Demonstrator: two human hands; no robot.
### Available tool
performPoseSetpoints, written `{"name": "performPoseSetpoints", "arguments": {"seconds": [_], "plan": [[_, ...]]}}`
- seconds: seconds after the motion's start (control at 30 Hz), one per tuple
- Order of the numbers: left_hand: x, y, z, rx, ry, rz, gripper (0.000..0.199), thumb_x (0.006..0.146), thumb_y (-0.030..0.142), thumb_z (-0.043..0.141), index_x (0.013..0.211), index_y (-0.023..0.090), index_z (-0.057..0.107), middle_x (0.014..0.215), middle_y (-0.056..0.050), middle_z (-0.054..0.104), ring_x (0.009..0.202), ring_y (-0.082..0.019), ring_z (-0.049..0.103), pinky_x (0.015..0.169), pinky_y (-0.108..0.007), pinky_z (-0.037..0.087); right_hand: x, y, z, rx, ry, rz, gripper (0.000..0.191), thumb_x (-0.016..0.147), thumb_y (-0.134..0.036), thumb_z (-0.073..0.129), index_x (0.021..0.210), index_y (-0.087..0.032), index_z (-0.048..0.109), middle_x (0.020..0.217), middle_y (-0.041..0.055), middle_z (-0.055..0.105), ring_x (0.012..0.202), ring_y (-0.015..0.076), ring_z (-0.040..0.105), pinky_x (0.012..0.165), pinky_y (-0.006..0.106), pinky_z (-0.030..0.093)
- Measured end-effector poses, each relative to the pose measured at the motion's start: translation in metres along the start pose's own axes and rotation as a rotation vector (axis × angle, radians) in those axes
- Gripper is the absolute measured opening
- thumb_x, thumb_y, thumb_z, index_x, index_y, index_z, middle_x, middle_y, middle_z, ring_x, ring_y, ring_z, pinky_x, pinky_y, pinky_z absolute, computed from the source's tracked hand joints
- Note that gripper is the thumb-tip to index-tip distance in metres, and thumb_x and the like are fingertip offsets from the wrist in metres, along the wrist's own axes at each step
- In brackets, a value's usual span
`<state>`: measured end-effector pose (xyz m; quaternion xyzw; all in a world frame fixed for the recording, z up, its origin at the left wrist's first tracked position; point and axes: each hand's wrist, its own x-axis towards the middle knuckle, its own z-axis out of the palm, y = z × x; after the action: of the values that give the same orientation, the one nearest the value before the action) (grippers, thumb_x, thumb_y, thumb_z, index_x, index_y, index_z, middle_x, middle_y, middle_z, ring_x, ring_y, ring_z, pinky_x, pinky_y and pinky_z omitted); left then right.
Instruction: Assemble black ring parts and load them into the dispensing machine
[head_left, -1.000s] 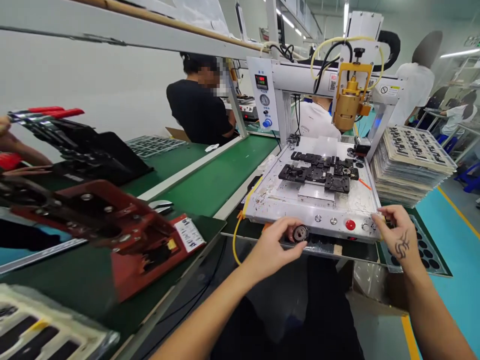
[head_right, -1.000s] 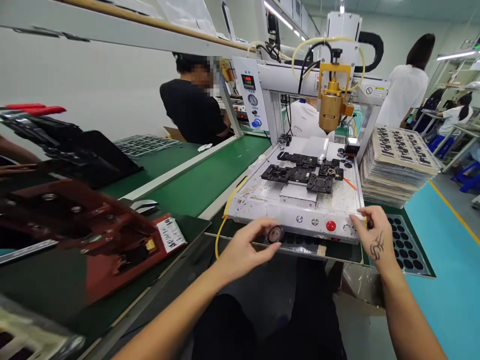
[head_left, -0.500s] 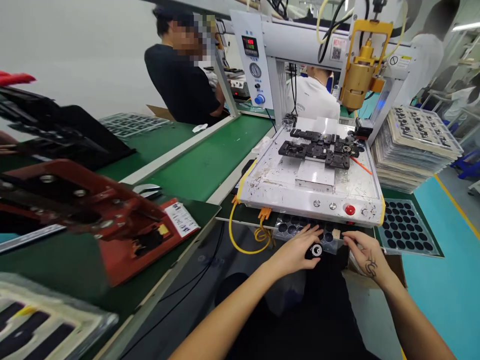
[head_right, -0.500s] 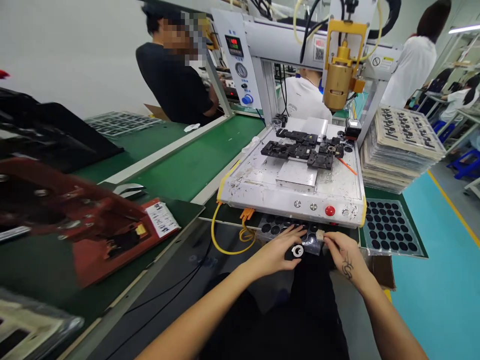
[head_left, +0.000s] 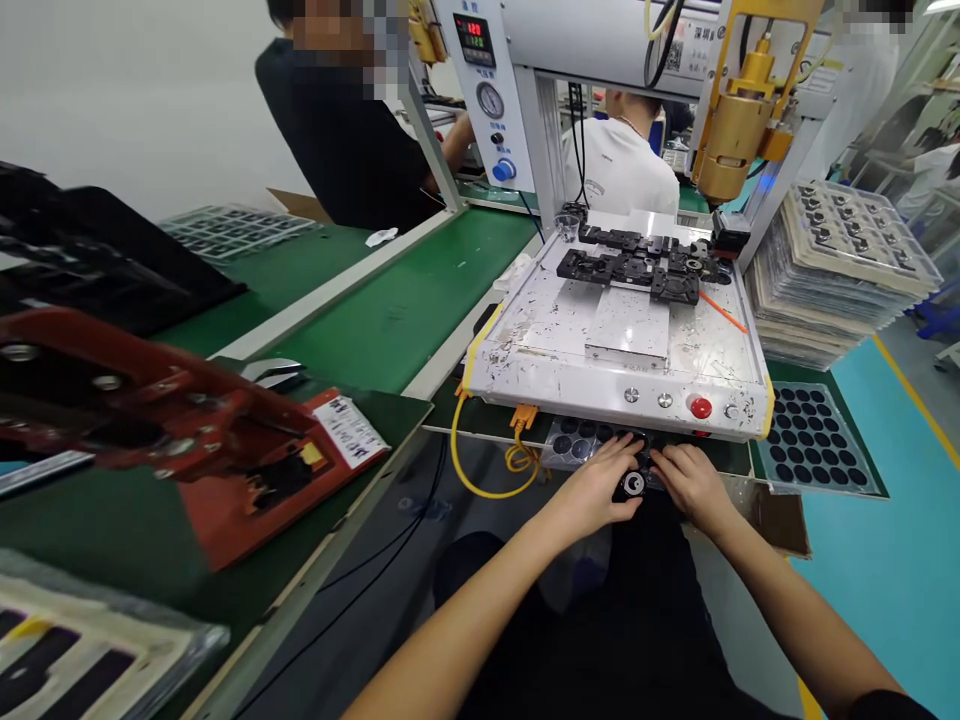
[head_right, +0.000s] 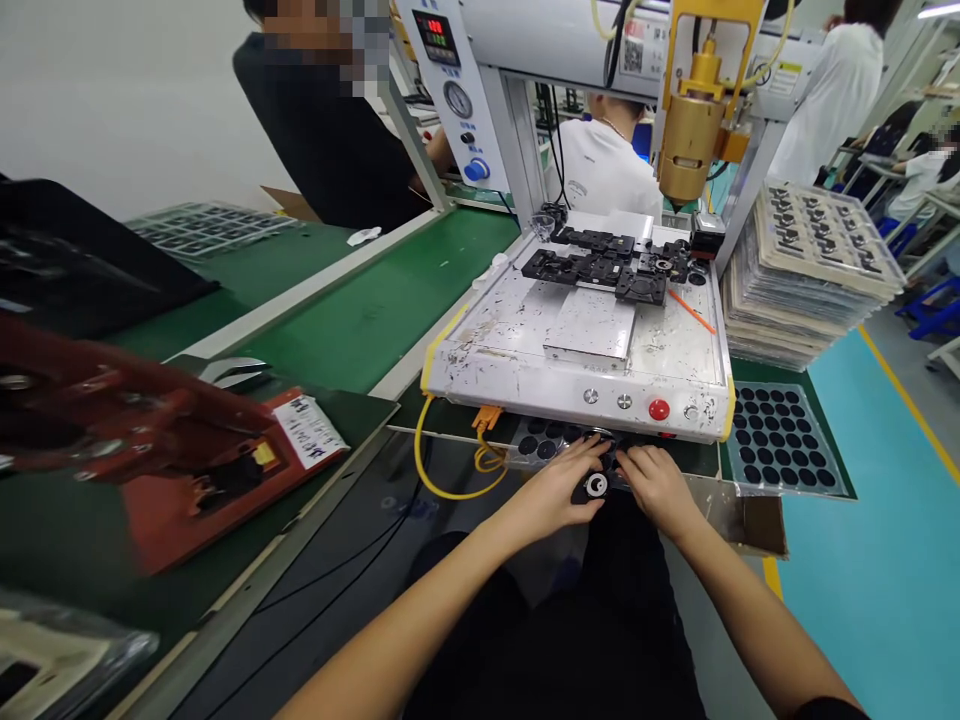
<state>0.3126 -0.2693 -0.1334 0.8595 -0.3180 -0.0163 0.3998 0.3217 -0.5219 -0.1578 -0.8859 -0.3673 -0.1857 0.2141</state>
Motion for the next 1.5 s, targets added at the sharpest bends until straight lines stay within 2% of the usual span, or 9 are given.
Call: {"name": "performPoseSetpoints", "arguments": {"seconds": [0.2, 0.4, 0.53, 0.73, 0.97, 1.07, 1.17, 1.33, 1.5], "plan": [[0.004, -0.004, -0.007, -0.040, -0.060, 0.032, 0.040, 0.078, 0.013, 0.083, 0.113, 0.020, 0.065, 0.161, -0.019, 0.058, 0.159, -0.036, 0.045, 0.134, -0.058, 0.031, -0.021, -0.001, 0.012, 0.037, 0.045, -0.157, 0.036, 0.110, -0.013, 0.049, 0.131, -0.023, 0.077, 0.102, 0.0108, 0.083, 0.084, 0.0244, 0.076, 0.070, 0.039, 0.059], [0.004, -0.007, -0.009, -0.095, -0.053, 0.012, 0.041, 0.079, 0.013, 0.082, 0.115, 0.022, 0.065, 0.162, -0.017, 0.058, 0.160, -0.036, 0.041, 0.132, -0.059, 0.033, -0.034, -0.022, -0.005, 0.064, 0.108, -0.141, 0.032, 0.107, -0.010, 0.053, 0.127, -0.023, 0.074, 0.101, 0.0109, 0.084, 0.084, 0.0255, 0.077, 0.073, 0.041, 0.060], [0.020, -0.004, -0.004, -0.011, 0.027, -0.028, 0.035, 0.082, 0.016, 0.082, 0.111, 0.021, 0.063, 0.155, -0.019, 0.062, 0.154, -0.040, 0.049, 0.129, -0.062, 0.034, -0.030, -0.031, -0.014, 0.070, 0.134, -0.027, 0.023, 0.104, -0.010, 0.058, 0.119, -0.024, 0.069, 0.113, 0.0136, 0.082, 0.104, 0.0295, 0.078, 0.088, 0.048, 0.060], [0.038, 0.001, -0.008, 0.035, 0.077, -0.049, 0.029, 0.084, 0.017, 0.080, 0.106, 0.021, 0.062, 0.115, -0.012, 0.073, 0.118, -0.037, 0.068, 0.109, -0.058, 0.051, -0.006, -0.034, -0.011, 0.079, 0.113, 0.099, 0.021, 0.104, -0.007, 0.050, 0.114, -0.022, 0.060, 0.143, 0.0170, 0.072, 0.141, 0.0320, 0.063, 0.112, 0.058, 0.051], [0.003, 0.014, -0.027, -0.015, 0.141, -0.061, 0.033, 0.090, 0.019, 0.078, 0.118, 0.022, 0.062, 0.150, -0.015, 0.064, 0.147, -0.035, 0.055, 0.128, -0.059, 0.035, 0.003, -0.036, -0.016, 0.148, 0.156, 0.211, 0.016, 0.106, -0.014, 0.051, 0.112, -0.023, 0.062, 0.144, 0.0188, 0.070, 0.142, 0.0347, 0.061, 0.116, 0.062, 0.046], [-0.011, 0.028, -0.033, -0.164, 0.198, -0.180, 0.038, 0.090, 0.024, 0.080, 0.125, 0.024, 0.064, 0.133, -0.010, 0.074, 0.127, -0.030, 0.069, 0.114, -0.050, 0.052, 0.006, -0.041, -0.028, 0.362, 0.215, 0.400, 0.008, 0.106, -0.025, 0.056, 0.105, -0.024, 0.064, 0.136, 0.0168, 0.073, 0.134, 0.0360, 0.065, 0.112, 0.060, 0.048], [-0.019, 0.042, -0.033, -0.449, 0.225, -0.325, 0.039, 0.087, 0.027, 0.083, 0.123, 0.024, 0.067, 0.109, -0.004, 0.078, 0.101, -0.024, 0.075, 0.097, -0.042, 0.061, 0.014, -0.049, -0.045, 0.493, 0.198, 0.514, 0.012, 0.108, -0.035, 0.058, 0.107, -0.025, 0.065, 0.109, 0.0102, 0.078, 0.103, 0.0290, 0.075, 0.093, 0.047, 0.059], [-0.024, 0.057, -0.025, -1.100, 0.316, -0.485, 0.051, 0.075, 0.025, 0.095, 0.116, 0.019, 0.065, 0.107, -0.005, 0.078, 0.102, -0.024, 0.079, 0.097, -0.040, 0.063, 0.032, -0.069, -0.072, 0.815, 0.067, 0.637, 0.026, 0.106, -0.045, 0.063, 0.119, -0.024, 0.072, 0.084, 0.0015, 0.069, 0.069, 0.0188, 0.067, 0.068, 0.033, 0.056], [-0.030, 0.070, -0.027, -1.320, 0.347, -0.552, 0.059, 0.070, 0.019, 0.101, 0.116, 0.017, 0.065, 0.111, -0.010, 0.083, 0.106, -0.029, 0.082, 0.104, -0.045, 0.062, 0.044, -0.082, -0.082, 0.905, 0.012, 0.669, 0.034, 0.102, -0.049, 0.068, 0.125, -0.025, 0.078, 0.086, 0.0025, 0.067, 0.065, 0.0171, 0.061, 0.064, 0.034, 0.054]]}}
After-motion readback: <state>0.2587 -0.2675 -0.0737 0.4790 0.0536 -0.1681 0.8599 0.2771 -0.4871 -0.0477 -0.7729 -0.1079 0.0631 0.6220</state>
